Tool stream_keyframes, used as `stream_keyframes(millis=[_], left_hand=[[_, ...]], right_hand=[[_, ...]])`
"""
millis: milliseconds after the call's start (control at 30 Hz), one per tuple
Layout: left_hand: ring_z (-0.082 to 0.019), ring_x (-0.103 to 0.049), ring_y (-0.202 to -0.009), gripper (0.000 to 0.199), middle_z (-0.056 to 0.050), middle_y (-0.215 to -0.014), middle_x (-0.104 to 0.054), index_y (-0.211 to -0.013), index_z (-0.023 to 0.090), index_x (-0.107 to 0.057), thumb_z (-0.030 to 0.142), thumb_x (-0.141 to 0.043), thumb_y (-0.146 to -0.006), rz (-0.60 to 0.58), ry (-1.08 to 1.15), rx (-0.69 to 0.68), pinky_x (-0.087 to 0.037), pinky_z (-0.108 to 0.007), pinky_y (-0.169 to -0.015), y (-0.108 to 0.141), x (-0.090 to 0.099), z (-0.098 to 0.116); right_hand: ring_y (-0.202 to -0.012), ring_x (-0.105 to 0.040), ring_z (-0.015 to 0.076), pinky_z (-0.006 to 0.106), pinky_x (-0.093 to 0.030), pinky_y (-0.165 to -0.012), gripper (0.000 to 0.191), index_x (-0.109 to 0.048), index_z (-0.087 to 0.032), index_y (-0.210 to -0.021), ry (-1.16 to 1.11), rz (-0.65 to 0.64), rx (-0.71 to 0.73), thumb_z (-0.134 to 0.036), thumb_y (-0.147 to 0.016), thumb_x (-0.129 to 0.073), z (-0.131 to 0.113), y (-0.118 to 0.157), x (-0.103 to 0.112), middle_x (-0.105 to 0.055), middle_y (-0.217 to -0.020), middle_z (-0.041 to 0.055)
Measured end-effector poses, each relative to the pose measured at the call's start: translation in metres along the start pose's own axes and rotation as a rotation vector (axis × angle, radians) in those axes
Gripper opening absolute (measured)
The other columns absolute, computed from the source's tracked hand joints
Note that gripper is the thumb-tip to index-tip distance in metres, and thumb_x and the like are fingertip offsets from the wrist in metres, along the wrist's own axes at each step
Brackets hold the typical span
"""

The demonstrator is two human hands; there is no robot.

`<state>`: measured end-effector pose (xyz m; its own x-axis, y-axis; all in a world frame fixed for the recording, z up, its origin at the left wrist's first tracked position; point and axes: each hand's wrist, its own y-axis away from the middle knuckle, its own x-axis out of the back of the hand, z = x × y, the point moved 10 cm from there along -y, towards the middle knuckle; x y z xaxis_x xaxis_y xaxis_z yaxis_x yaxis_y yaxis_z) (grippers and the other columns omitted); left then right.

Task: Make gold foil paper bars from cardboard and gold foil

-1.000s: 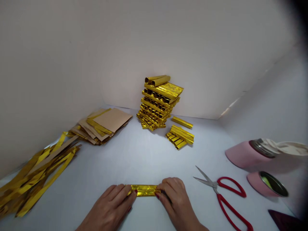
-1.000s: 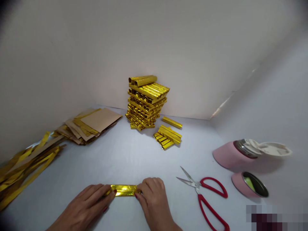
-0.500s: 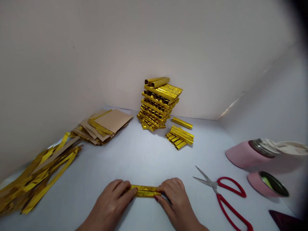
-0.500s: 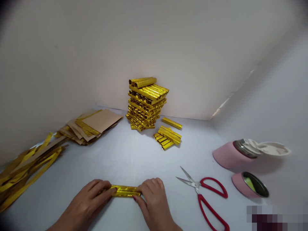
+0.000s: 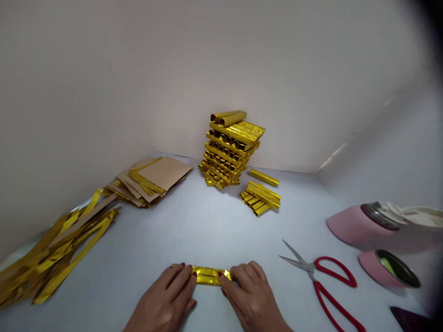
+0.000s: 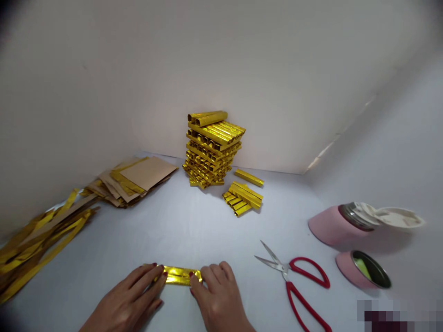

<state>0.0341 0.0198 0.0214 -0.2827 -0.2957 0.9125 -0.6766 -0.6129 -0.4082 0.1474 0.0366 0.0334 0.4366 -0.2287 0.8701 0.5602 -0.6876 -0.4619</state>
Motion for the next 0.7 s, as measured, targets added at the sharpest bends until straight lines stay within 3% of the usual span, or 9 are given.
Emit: stream_keyframes(millis=[100, 233, 367, 467, 633, 700], left_hand=[[-0.027, -0.063, -0.103, 0.03, -0.011, -0.113, -0.067, -0.114, 0.011, -0.061, 0.028, -0.042, -0.098, -0.016, -0.055, -0.036, -0.054, -0.037, -0.084, 0.01, -0.003, 0.002], [-0.023, -0.061, -0.107, 0.029, -0.01, -0.115, -0.065, -0.115, 0.015, -0.06, 0.017, -0.037, -0.097, 0.008, 0.078, 0.04, -0.053, -0.032, -0.087, 0.01, 0.006, -0.008], [-0.02, -0.064, -0.093, 0.03, -0.008, -0.105, -0.066, -0.111, 0.019, -0.059, 0.014, -0.033, -0.096, -0.014, 0.321, 0.22, -0.054, -0.029, -0.079, 0.004, 0.004, -0.027], [-0.019, -0.063, -0.083, 0.026, -0.006, -0.096, -0.065, -0.107, 0.02, -0.058, 0.015, -0.035, -0.097, -0.051, 0.384, 0.287, -0.055, -0.029, -0.073, -0.001, -0.002, -0.033], [-0.021, -0.06, -0.083, 0.027, -0.007, -0.093, -0.063, -0.1, 0.018, -0.06, 0.011, -0.035, -0.096, -0.138, 0.394, 0.221, -0.054, -0.033, -0.072, -0.004, -0.006, -0.022], [-0.023, -0.059, -0.089, 0.028, -0.009, -0.098, -0.062, -0.105, 0.017, -0.06, 0.009, -0.035, -0.095, -0.114, 0.381, 0.196, -0.054, -0.036, -0.076, -0.003, -0.003, -0.018]], right_hand=[[-0.07, -0.055, 0.0187, 0.035, -0.037, -0.073, 0.022, -0.063, -0.019, -0.102, 0.041, 0.018, 0.038, -0.012, -0.09, -0.046, -0.003, 0.003, 0.001, -0.067, -0.08, 0.0048], [-0.066, -0.054, 0.0173, 0.033, -0.038, -0.069, 0.022, -0.063, -0.02, -0.1, 0.019, 0.018, 0.019, -0.012, -0.091, -0.045, -0.001, 0.002, 0.0, -0.065, -0.076, 0.0037], [-0.068, -0.054, 0.0175, 0.032, -0.041, -0.067, 0.017, -0.061, -0.022, -0.09, -0.131, -0.02, -0.104, -0.012, -0.089, -0.047, 0.01, 0.001, -0.003, -0.061, -0.075, 0.0025], [-0.073, -0.056, 0.0181, 0.032, -0.043, -0.069, 0.012, -0.056, -0.021, -0.087, -0.243, -0.054, -0.19, -0.011, -0.087, -0.051, 0.018, 0.002, -0.008, -0.06, -0.079, 0.0021], [-0.07, -0.055, 0.0184, 0.033, -0.043, -0.066, 0.013, -0.053, -0.021, -0.078, -0.262, -0.091, -0.216, -0.012, -0.086, -0.052, 0.021, -0.002, -0.011, -0.057, -0.075, 0.0012], [-0.071, -0.054, 0.0192, 0.033, -0.044, -0.066, 0.012, -0.053, -0.021, -0.077, -0.244, -0.081, -0.233, -0.011, -0.084, -0.055, 0.021, -0.005, -0.01, -0.057, -0.078, 0.0023]])
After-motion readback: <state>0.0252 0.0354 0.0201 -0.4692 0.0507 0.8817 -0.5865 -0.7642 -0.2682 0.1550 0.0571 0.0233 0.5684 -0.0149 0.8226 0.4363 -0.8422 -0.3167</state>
